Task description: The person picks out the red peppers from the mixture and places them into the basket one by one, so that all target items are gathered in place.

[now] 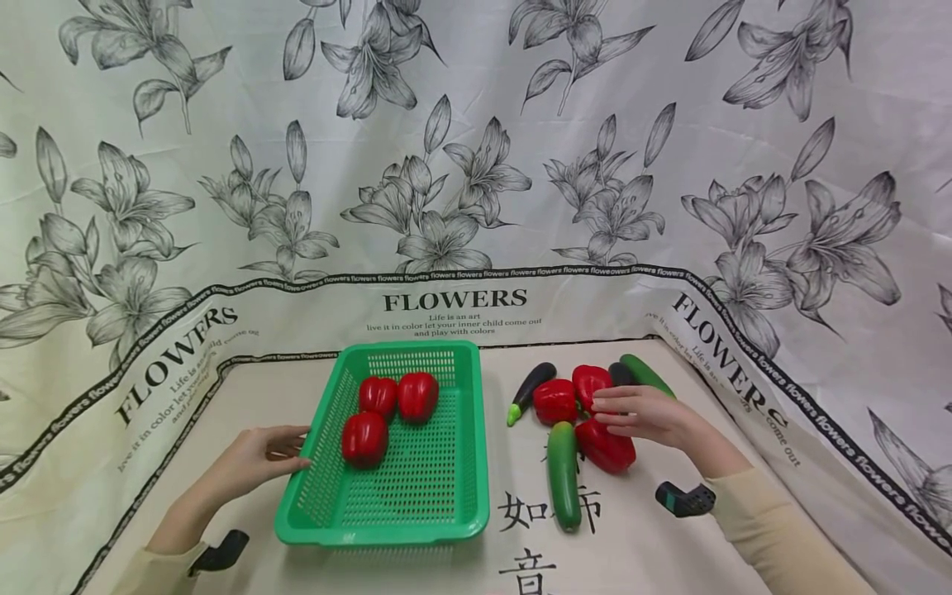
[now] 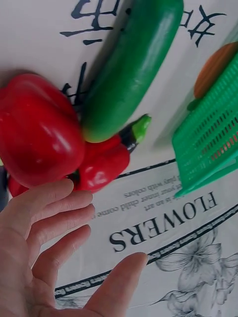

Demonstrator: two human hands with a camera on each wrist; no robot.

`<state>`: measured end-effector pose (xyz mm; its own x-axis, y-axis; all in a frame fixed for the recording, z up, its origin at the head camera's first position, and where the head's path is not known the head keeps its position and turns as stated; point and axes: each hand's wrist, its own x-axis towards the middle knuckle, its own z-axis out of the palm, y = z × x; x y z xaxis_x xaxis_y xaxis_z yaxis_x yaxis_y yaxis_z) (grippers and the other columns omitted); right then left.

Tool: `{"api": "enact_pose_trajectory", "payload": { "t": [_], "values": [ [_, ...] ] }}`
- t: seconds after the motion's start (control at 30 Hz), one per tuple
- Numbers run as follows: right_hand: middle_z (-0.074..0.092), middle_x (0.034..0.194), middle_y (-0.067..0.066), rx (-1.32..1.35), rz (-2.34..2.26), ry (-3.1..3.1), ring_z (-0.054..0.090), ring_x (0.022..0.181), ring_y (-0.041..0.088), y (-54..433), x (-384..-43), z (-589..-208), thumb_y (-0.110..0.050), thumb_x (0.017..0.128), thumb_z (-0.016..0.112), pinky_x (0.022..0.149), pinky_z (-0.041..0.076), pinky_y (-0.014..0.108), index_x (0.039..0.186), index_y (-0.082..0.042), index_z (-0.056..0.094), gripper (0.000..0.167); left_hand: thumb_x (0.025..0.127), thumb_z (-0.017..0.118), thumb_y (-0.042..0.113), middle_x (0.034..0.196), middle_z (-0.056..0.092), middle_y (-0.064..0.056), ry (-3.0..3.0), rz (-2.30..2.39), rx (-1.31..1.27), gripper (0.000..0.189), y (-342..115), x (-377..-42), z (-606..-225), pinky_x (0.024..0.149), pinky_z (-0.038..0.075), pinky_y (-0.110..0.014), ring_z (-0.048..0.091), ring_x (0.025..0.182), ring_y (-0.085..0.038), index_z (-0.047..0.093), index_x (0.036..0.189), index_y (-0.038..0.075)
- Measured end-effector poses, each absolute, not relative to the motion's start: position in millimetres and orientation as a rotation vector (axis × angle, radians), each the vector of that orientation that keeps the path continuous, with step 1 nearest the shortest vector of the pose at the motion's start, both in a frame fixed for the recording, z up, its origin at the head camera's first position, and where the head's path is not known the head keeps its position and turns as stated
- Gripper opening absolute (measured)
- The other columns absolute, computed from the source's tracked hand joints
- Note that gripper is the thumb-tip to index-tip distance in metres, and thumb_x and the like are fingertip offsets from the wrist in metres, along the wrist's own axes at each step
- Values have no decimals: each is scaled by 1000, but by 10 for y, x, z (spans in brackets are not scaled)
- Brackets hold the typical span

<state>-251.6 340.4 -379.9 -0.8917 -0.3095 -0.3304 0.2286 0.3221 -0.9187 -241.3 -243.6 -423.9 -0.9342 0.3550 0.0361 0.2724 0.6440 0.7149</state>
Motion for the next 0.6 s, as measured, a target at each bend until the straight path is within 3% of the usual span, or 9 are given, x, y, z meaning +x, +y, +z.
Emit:
{"api": "enact_pose_trajectory", "payload": {
  "t": [0.37,0.6],
  "values": [
    [63,117,0,46,-1633,2122,64,105,13,3689,-2495,-3994,-20,97,54,93,53,35,144,16,15,70,83,73,30,107,70,-10,2745,1167,531,57,-2433,-2399,-4246,75,58,-34,68,94,-22,57,128,0],
    [64,105,-8,130,-1717,2081,64,98,7,3829,-2495,-4133,-19,97,55,90,54,33,143,16,15,71,83,73,30,107,70,-11,2751,1162,548,58,-2429,-2406,-4266,75,58,-32,68,93,-23,56,128,-1]
  ]
}}
